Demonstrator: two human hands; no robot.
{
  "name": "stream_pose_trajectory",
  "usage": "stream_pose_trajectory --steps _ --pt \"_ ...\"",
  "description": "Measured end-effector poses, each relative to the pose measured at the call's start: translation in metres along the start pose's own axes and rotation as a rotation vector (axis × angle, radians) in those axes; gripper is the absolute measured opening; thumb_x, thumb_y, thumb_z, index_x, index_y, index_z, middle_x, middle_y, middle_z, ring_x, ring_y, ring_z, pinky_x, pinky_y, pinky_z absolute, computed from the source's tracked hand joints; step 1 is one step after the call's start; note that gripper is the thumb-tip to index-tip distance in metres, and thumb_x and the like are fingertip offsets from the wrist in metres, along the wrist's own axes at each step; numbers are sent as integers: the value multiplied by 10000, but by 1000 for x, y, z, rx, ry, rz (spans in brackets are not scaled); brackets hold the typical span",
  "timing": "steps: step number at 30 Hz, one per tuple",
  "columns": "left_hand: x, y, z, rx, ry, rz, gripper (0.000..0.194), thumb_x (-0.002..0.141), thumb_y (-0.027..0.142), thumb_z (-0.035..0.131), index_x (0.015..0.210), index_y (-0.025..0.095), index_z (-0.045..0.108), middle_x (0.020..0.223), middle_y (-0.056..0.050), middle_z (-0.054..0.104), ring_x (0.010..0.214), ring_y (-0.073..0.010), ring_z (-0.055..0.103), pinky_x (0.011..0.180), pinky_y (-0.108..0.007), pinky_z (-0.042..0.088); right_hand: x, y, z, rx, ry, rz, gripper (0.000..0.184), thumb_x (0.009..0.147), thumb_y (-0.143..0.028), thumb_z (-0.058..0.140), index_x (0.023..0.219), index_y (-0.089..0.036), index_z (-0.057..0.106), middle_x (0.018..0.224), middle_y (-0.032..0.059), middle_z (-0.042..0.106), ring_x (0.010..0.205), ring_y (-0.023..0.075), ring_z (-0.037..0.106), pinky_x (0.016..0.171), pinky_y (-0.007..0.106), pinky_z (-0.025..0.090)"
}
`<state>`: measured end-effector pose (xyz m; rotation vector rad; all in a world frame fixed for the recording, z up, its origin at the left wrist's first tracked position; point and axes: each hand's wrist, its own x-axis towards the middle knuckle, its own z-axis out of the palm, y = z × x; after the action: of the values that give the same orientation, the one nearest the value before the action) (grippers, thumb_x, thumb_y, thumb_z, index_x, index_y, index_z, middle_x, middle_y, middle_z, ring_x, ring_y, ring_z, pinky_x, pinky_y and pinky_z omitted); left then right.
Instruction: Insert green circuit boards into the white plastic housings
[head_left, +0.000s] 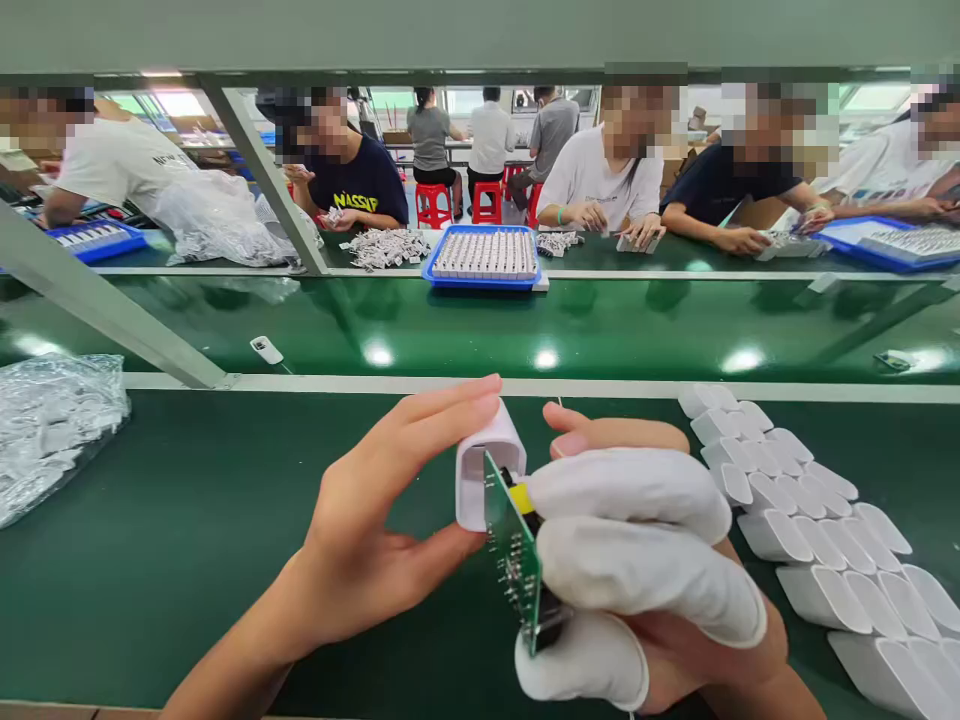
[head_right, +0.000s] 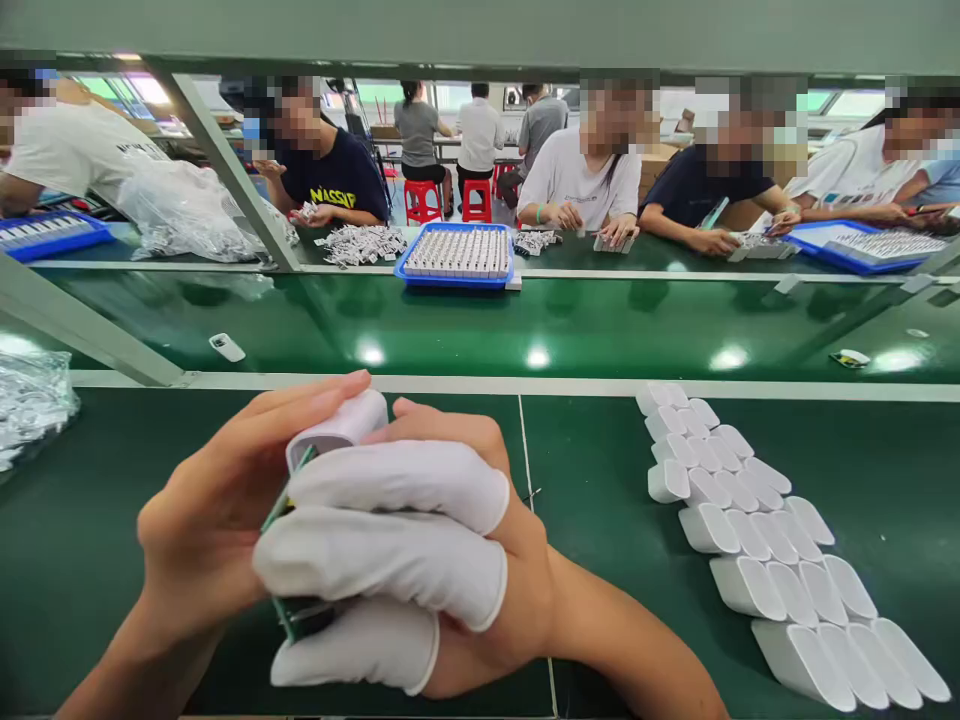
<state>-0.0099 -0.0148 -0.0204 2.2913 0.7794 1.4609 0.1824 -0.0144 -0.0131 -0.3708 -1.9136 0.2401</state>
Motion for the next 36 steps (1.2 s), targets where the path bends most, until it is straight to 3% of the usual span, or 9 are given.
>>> stream_pose_trajectory --steps 5,13,19,25,31,36 --pt "0 2 1 2 -10 14 602 822 134 658 1389 225 478 1389 -31 534 1236 -209 541 1039 -334 508 -2 -2 0 -96 13 -15 127 982 -289 605 1066 -210 552 1115 28 608 997 185 615 1053 342 503" --pt "-2 2 1 7 5 0 661 770 71 664 1388 213 481 1385 -33 539 1228 -223 544 1053 -364 504 -2 3 2 -144 -17 -74 175 1000 -309 565 1083 -161 522 1050 62 518 1179 224 525 1034 368 513" --pt "0 2 1 12 1 -16 645 772 79 665 1378 222 496 1372 -23 552 1219 -216 548 1044 -349 504 -3 7 4 -112 -10 -39 201 949 -299 650 1091 -194 554 1061 60 578 1042 208 609 1015 362 520" --pt "2 1 0 8 9 -19 637 765 77 682 1369 189 509 1359 -26 565 1196 -210 555 1011 -322 516 -3 10 6 -86 -19 -77 326 893 -256 735 1128 -131 547 1067 72 584 996 195 613 1028 367 504" --pt "3 2 -1 47 3 -17 644 755 75 681 1368 175 512 1350 -25 571 1174 -202 574 998 -305 537 -2 5 8 -46 15 -53 242 937 -221 662 1126 -102 567 1134 93 600 1030 211 604 1033 371 500" --pt "2 -1 2 27 24 -1 652 738 49 683 1358 168 518 1348 -46 571 1204 -201 559 997 -280 538 0 11 13 -36 44 -35 217 917 -224 684 1091 -142 582 1088 58 628 1020 196 608 1058 340 462"
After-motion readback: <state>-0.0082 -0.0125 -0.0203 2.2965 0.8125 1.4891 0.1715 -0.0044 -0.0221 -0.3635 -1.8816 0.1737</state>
